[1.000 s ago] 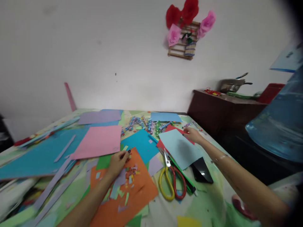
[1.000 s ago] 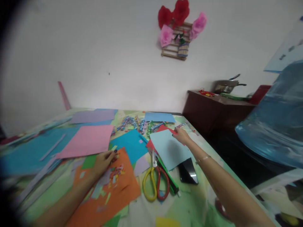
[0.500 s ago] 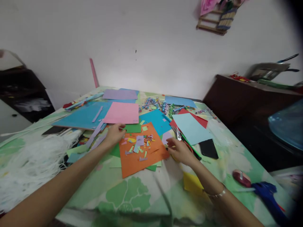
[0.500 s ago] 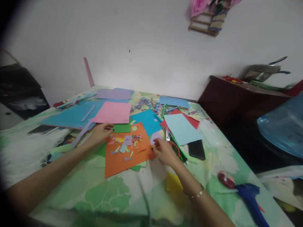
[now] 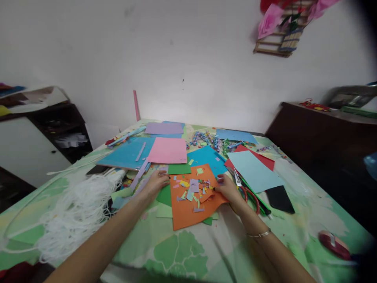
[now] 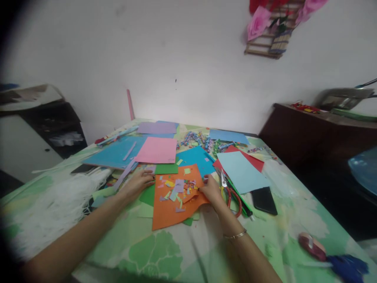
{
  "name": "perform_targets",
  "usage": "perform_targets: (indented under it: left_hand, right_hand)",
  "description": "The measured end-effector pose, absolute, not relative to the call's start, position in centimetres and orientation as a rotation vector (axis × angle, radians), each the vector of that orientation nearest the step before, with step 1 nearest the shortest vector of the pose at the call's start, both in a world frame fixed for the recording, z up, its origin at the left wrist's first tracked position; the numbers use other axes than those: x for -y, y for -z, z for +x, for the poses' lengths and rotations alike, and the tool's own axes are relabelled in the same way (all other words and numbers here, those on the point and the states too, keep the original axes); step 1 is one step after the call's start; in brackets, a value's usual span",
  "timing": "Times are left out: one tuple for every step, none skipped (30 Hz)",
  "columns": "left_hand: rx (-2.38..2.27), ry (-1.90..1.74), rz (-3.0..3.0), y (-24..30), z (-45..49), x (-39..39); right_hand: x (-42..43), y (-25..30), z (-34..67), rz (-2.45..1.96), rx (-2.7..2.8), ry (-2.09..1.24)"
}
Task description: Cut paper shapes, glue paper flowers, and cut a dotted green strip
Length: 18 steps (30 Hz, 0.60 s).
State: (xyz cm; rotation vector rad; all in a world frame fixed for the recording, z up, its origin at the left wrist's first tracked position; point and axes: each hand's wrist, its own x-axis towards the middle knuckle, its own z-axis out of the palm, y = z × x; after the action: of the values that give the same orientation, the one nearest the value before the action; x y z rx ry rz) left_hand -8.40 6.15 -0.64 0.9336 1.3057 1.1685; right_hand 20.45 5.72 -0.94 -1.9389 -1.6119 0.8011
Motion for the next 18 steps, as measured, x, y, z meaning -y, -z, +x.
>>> perform_targets:
  left_hand:
    - [-1.288, -1.162, 0.926, 0.7, -8.2, -6.3]
    - [-1.276, -1.156, 0.918, 0.7, -8.0, -6.5]
    - [-1.267, -1.148, 0.909, 0.8, -7.8, -6.7]
    - [-1.259, -1.139, 0.902, 0.8, -7.6, -6.8]
    - [-1.252, -1.127, 0.896, 0.8, -7.4, -7.0]
    - [-1.245, -1.111, 0.892, 0.8, -7.1, -7.1]
    - [-1.239, -1.093, 0.89, 0.8, -6.9, -7.1]
    - [-1.234, -1.071, 0.891, 0.7, -6.7, -7.1]
    - [-1.234, -1.046, 0.893, 0.6, -6.5, -7.1]
    - [-1.237, -1.018, 0.899, 0.5, -6.3, -7.0]
    - [-1.245, -0.985, 0.91, 0.3, -6.1, -6.8]
    - [-1.253, -0.947, 0.926, 0.2, -5.9, -6.7]
    - [-1.261, -0.907, 0.949, 0.0, -5.7, -6.5]
    - [-1.266, -0.867, 0.979, -0.1, -5.4, -6.3]
    - [-1.267, -0.834, 1.013, -0.3, -5.1, -6.1]
    - [-1.266, -0.812, 1.049, -0.5, -4.8, -6.0]
    - [-1.264, -0.802, 1.084, -0.6, -4.5, -5.9]
    - [-1.263, -0.802, 1.116, -0.8, -4.2, -5.9]
  right_hand:
    - [-5.6, 1.1, 20.7, -1.929, 1.574, -0.802]
    - [-5.4, 1.2, 21.0, -1.92, 1.539, -0.807]
    - [-5.2, 1.3, 21.3, -1.912, 1.504, -0.816]
    - [-5.0, 1.3, 21.6, -1.906, 1.47, -0.828]
    - [-4.9, 1.3, 21.9, -1.901, 1.438, -0.84]
    - [-4.7, 1.3, 22.1, -1.893, 1.407, -0.854]
    - [-4.6, 1.3, 22.4, -1.885, 1.378, -0.869]
    - [-4.5, 1.3, 22.7, -1.875, 1.349, -0.888]
    - [-4.5, 1.3, 23.0, -1.865, 1.321, -0.91]
    - [-4.4, 1.3, 23.2, -1.854, 1.293, -0.937]
    - [-4.3, 1.3, 23.5, -1.843, 1.267, -0.969]
    - [-4.2, 1.3, 23.7, -1.83, 1.243, -1.005]
    - [-4.1, 1.3, 23.9, -1.813, 1.222, -1.042]
    - [-4.0, 1.2, 24.1, -1.794, 1.203, -1.075]
    - [-3.8, 1.2, 24.3, -1.773, 1.185, -1.103]
    - [-3.6, 1.1, 24.5, -1.752, 1.168, -1.126]
    - [-3.5, 0.9, 24.6, -1.733, 1.15, -1.143]
    - [-3.3, 0.8, 24.9, -1.716, 1.134, -1.156]
